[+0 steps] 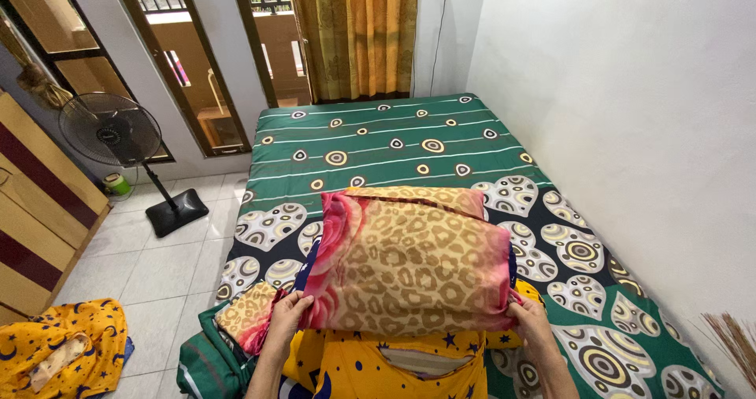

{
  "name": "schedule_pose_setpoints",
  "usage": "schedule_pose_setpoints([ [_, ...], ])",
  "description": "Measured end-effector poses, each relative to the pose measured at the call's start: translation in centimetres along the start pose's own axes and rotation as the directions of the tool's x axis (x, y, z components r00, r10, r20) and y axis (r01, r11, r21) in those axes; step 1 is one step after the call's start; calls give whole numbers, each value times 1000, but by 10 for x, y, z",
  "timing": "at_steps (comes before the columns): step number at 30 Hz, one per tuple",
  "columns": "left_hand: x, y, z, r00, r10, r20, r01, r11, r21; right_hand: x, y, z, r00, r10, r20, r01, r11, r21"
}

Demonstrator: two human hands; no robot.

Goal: The person puts pillowcases onto several pillows and arranges them on the bed along with bolsters and folded blankets.

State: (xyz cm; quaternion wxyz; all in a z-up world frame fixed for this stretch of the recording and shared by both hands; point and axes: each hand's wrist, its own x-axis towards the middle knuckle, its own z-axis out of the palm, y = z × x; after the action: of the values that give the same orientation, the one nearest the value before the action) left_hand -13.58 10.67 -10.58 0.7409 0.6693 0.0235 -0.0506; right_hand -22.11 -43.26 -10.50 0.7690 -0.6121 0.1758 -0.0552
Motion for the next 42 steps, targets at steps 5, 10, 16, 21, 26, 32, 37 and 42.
schedule_pose_setpoints([
  [5, 20, 22, 2, 996, -60, 63, 60, 998, -3, 3, -30, -4, 985, -116, 129, 102, 988, 114],
  [10, 62, 68, 49, 903, 429, 8, -418, 876, 239, 33, -85, 40, 999, -39, -25, 32, 975, -221],
  [16, 13, 162, 84, 928, 369, -50, -372, 923, -95, 11, -178, 101, 702, -710, -46, 676, 686, -269],
  [21, 10, 166, 82, 703, 697, -142, -576, 674, 461, 60, -183, 125, 557, -829, -58, 759, 536, -371],
  [26, 66, 106, 72, 852, 522, -17, -425, 712, 559, 144, -103, 100, 782, -618, -82, 433, 634, -640],
  [32, 111, 88, 56, 933, 359, 38, -361, 932, 47, 112, -131, 107, 883, -464, 71, 469, 866, -175],
  [37, 144, 100, 59, 889, 458, 31, -458, 889, 0, 102, -172, 128, 755, -568, 328, 641, 745, -183],
  [42, 143, 112, 58, 769, 639, 3, -486, 582, 651, 104, -165, 135, 779, -600, 181, 541, 497, -678],
])
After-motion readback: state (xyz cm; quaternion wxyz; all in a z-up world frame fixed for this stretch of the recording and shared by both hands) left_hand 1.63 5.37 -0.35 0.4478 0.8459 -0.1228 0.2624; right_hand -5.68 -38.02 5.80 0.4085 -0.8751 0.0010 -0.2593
